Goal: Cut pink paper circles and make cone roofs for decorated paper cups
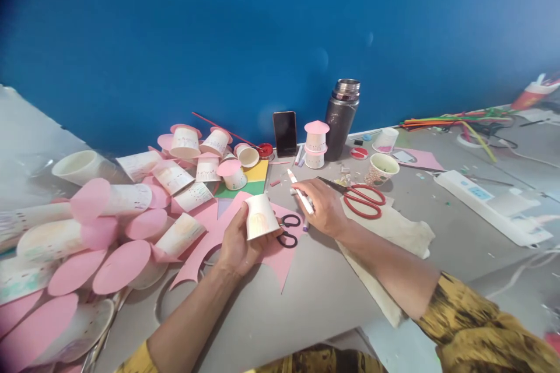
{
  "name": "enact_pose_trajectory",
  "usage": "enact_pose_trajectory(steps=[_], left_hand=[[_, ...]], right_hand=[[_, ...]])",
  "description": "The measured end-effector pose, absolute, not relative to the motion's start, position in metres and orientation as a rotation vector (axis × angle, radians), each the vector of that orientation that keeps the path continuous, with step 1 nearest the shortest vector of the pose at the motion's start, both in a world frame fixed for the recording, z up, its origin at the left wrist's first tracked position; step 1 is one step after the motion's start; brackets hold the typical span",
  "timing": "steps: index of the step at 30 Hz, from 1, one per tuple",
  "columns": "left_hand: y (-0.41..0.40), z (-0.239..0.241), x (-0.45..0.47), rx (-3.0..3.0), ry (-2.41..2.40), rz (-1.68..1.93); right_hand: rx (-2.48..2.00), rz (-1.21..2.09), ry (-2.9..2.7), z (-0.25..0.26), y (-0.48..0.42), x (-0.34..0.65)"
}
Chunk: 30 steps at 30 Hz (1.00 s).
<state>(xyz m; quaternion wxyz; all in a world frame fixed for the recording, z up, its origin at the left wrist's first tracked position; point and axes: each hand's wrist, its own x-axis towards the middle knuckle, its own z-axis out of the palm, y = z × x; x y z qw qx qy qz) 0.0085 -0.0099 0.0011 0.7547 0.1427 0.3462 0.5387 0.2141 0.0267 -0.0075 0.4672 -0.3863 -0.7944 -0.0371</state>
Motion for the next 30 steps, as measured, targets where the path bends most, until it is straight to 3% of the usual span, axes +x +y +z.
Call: enact_pose_trajectory(steps=[30], left_hand=[[-0.018,0.003,-0.001,0.197,0.552,0.946]], right_hand=[[-1.031,0.26,-1.991,-0.017,0.026,0.208]])
